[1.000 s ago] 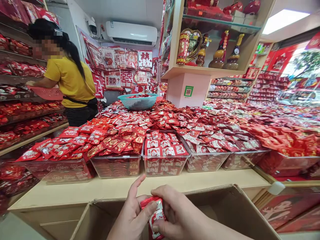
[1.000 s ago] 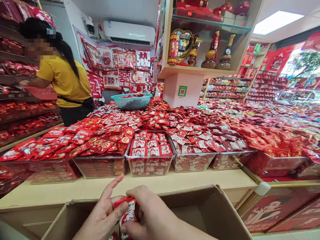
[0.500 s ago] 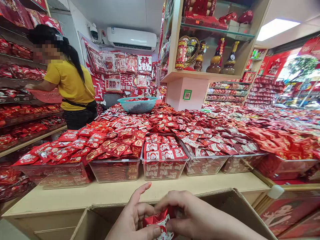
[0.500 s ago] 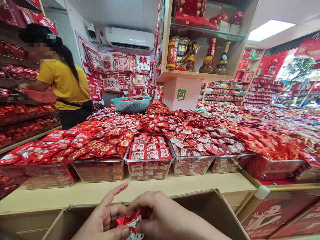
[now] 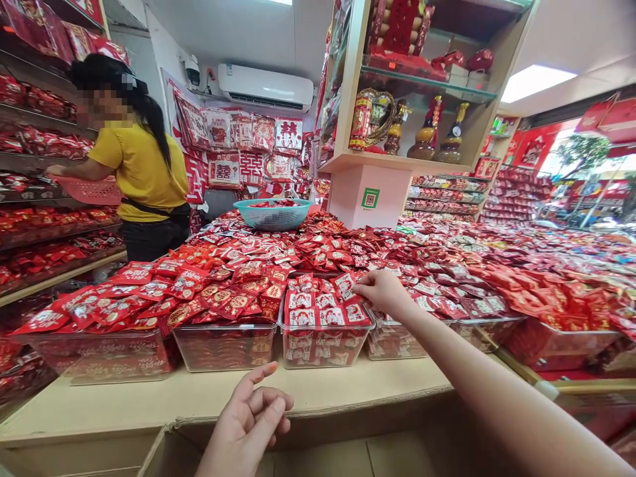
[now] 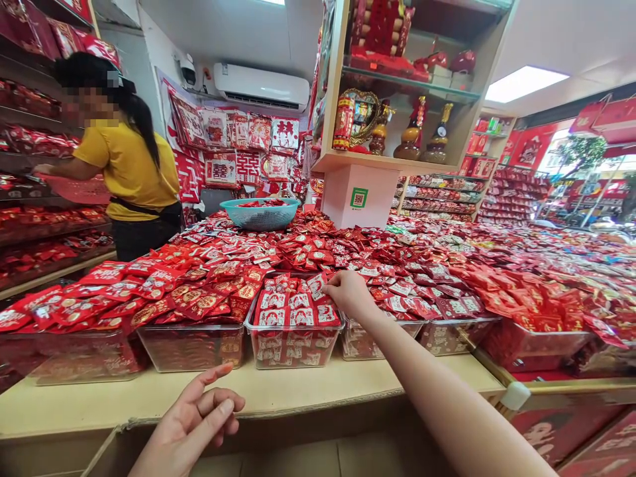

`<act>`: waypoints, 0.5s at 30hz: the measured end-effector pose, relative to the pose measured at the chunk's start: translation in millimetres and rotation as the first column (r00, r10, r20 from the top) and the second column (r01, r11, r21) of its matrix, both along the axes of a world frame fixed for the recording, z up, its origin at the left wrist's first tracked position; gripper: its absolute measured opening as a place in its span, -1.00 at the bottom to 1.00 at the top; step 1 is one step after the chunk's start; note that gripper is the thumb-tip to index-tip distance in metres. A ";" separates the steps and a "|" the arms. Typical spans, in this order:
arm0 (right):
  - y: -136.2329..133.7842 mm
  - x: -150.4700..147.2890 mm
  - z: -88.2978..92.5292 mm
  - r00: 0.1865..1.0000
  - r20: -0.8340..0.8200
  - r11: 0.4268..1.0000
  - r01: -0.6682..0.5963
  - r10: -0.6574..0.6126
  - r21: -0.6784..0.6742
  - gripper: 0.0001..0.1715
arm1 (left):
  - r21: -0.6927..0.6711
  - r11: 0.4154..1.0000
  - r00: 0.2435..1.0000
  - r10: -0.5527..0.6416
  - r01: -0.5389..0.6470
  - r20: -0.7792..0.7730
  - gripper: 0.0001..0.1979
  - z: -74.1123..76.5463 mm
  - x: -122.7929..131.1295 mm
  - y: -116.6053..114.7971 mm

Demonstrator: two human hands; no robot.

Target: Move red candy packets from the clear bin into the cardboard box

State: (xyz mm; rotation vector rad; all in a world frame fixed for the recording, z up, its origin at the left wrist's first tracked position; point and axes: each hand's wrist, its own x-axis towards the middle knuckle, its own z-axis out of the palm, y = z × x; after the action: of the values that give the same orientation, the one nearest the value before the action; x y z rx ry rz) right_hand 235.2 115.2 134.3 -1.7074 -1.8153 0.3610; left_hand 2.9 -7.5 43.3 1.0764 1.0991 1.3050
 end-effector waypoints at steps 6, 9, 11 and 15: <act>41.3 -9.3 -15.1 0.977 0.189 0.995 0.102 -0.097 -0.021 -0.79 | -0.011 1.000 1.000 -0.024 0.024 -0.011 -0.54 -5.9 -0.3 -0.4; 45.6 -13.6 -20.9 0.951 0.292 0.991 0.122 -0.100 -0.057 -0.77 | 0.008 0.999 0.999 -0.044 0.044 -0.003 -0.56 -10.2 0.2 -0.3; 45.8 -14.0 -21.5 0.923 0.368 0.989 0.139 -0.110 -0.054 -0.80 | 0.021 0.997 0.998 -0.068 0.069 -0.016 -0.58 -11.5 0.7 -0.9; 42.3 -14.6 -20.8 0.866 0.485 0.991 0.136 -0.117 -0.005 -0.74 | 0.019 0.996 0.995 -0.089 0.089 -0.039 -0.59 -11.4 1.8 -1.8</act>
State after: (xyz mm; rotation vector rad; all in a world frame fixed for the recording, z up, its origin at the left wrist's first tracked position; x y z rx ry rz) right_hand 220.7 157.6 113.5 -2.0687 -2.0279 -0.1058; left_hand 4.7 -9.3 31.9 1.1568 1.0556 1.2323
